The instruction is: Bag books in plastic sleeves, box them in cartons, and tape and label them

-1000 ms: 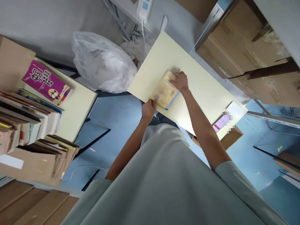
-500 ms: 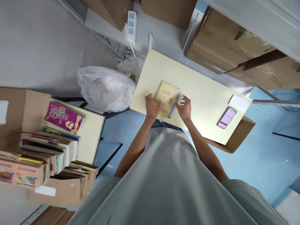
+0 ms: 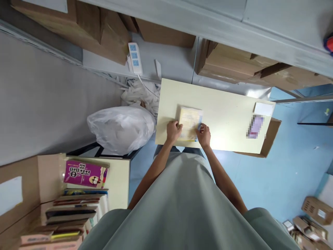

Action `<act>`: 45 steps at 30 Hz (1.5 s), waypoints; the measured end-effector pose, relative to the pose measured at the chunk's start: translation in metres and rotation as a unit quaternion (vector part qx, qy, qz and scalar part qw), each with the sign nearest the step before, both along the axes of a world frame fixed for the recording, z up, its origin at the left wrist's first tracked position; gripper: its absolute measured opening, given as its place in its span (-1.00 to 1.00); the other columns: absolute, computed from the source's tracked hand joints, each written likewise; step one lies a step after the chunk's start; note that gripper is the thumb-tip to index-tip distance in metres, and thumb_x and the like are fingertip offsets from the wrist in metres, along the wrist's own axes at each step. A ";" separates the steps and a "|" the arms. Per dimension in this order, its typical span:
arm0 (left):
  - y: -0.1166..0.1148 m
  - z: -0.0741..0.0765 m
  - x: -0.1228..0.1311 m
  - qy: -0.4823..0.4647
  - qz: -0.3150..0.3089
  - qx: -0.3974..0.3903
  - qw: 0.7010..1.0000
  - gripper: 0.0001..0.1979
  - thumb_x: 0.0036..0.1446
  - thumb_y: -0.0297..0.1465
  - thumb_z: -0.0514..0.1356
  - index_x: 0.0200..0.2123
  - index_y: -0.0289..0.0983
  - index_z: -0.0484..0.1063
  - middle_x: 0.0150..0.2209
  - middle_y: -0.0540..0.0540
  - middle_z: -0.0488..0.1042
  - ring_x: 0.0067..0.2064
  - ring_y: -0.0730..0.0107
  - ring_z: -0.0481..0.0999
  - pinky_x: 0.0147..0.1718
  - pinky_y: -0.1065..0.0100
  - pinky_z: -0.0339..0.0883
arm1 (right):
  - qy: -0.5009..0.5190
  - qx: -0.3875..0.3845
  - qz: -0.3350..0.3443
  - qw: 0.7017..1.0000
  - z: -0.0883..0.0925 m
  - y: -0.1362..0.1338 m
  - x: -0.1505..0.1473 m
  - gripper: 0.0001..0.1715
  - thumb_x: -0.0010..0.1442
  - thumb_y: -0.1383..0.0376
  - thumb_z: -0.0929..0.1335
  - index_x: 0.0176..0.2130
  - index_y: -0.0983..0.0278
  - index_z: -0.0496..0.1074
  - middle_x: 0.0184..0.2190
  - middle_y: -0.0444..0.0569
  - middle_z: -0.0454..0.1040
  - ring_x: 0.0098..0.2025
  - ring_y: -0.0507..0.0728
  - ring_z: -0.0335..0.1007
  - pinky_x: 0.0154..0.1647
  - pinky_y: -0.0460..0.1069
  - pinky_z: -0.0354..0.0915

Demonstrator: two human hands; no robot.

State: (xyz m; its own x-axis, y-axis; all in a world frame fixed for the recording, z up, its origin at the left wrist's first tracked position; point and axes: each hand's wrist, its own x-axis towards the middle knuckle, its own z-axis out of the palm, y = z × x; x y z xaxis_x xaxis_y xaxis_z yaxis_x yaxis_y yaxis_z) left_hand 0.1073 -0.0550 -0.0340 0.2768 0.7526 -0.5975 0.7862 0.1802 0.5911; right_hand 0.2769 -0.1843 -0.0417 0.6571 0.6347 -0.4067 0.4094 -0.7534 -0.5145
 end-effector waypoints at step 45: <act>-0.448 0.151 -0.360 0.046 0.506 0.190 0.840 -0.48 0.40 -0.51 0.06 0.36 -0.29 0.46 0.15 -0.23 0.71 0.14 0.14 0.73 0.17 0.17 0.58 | 0.248 0.176 0.548 0.780 0.108 -0.196 -0.297 -0.53 0.49 -0.01 0.32 0.12 0.22 0.61 0.08 0.20 0.70 0.07 0.30 0.69 0.20 0.22 0.59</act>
